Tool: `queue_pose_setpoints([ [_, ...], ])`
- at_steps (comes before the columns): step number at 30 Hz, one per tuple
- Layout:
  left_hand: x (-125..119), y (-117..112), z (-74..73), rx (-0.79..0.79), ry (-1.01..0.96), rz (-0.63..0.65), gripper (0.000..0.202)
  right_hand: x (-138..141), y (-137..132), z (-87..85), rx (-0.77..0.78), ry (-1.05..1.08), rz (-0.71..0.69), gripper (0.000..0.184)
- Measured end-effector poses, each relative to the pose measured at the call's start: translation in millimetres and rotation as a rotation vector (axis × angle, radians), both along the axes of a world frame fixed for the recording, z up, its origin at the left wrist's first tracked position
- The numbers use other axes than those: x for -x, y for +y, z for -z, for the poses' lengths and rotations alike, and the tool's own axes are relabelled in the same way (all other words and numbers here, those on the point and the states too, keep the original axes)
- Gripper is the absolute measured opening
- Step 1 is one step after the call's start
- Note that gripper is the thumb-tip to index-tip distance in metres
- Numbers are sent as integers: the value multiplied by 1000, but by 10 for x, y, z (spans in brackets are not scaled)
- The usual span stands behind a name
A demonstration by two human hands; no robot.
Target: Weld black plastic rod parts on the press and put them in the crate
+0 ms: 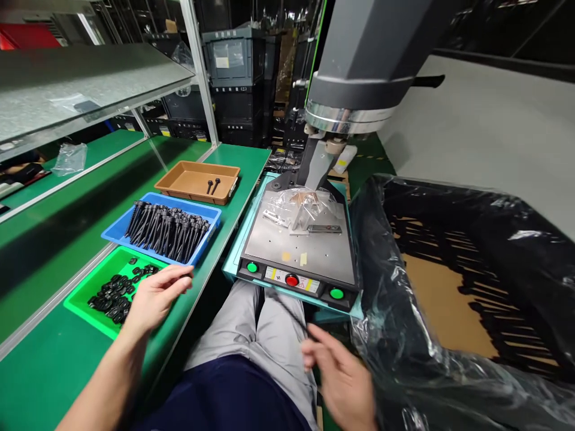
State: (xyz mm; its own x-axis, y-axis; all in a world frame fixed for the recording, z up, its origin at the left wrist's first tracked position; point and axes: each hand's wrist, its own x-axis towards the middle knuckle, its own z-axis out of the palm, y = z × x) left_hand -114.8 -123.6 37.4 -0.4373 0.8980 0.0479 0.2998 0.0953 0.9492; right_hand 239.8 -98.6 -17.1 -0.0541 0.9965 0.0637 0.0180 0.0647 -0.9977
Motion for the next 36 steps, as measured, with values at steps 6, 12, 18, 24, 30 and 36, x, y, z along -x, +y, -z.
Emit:
queue_pose_setpoints([
  [6,-546,345,223,-86,-720,-63,34,736,73,169,-99,20,-203,25],
  [12,-713,465,228,-69,-934,-112,34,827,48,187,-114,-22,-123,26],
  [18,-810,500,315,-61,-875,-115,36,894,11,251,-136,10,-104,26],
  [24,-862,472,406,-54,-891,-55,26,855,14,382,-347,-66,-123,31],
  [30,-853,467,431,-60,-897,-36,25,803,67,477,-445,-165,-164,35],
  [36,-871,498,484,-117,-915,-15,23,857,61,499,-27,-9,-211,33],
])
